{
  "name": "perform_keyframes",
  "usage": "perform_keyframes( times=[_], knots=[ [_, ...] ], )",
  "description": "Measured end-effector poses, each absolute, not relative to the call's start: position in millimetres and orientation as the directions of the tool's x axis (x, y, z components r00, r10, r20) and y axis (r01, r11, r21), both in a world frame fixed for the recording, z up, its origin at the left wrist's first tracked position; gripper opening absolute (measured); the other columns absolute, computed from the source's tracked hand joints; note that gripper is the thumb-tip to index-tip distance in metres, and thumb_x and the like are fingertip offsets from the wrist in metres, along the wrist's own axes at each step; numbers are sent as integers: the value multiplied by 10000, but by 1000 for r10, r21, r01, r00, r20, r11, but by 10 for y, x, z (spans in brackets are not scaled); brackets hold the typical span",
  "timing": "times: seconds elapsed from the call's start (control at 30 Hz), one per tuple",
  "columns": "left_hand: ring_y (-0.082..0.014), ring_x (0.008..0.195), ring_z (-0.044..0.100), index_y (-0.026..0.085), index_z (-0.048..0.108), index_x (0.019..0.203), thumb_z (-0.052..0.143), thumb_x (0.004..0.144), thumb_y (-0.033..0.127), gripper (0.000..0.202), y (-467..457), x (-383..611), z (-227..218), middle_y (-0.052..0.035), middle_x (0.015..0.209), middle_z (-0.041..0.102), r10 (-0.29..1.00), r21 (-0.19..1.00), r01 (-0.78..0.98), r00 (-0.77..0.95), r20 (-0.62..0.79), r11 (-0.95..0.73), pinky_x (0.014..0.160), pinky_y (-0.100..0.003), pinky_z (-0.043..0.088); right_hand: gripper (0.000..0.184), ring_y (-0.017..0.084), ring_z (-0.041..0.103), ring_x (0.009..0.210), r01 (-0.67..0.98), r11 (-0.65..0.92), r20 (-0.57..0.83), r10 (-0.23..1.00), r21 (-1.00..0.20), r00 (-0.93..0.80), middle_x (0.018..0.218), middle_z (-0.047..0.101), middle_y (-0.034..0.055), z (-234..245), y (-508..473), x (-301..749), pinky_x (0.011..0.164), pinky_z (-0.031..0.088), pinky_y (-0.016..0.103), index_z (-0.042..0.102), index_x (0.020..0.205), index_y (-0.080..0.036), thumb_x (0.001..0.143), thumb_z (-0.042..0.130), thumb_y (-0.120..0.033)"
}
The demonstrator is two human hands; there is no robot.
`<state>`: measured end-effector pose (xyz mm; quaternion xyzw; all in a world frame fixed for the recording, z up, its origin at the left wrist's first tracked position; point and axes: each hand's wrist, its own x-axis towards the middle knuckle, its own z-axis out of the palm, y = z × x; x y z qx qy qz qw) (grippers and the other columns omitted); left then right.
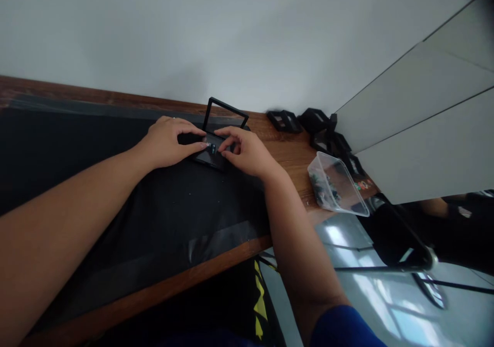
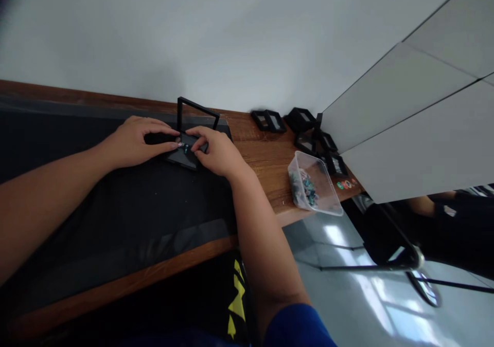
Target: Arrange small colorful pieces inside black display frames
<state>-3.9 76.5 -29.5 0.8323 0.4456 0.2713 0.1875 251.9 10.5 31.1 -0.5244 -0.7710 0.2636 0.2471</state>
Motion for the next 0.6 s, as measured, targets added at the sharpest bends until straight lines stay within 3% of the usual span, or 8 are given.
perform_keyframes(
  times=[0.17,0.37,0.6],
  knots=[
    [-412,1433,669,388,913,1286,746,973,729,492,723,18,-311,-61,1416,843,871,586,646,393,295,-490,1288,-645,463,695,124,632,726,682,330,129,935,-652,-329,1181,853,50,328,81,2518,790,559,294,689,1543,-188,875,640,-1],
    [-469,1436,658,415,913,1276,695,985,722,476,687,7,-279,-62,1467,830,874,551,679,407,267,-485,1241,-707,473,419,177,684,855,750,289,113,954,-595,-278,1147,834,58,373,70,2570,792,530,312,747,1221,-192,834,697,-38],
    [-432,1397,678,417,888,1339,679,979,728,519,692,-19,-306,-49,1417,857,866,551,669,405,293,-499,1227,-653,482,436,200,725,914,788,283,106,957,-548,-270,1141,864,26,342,60,2453,849,522,336,772,1248,-234,908,625,-4]
  ],
)
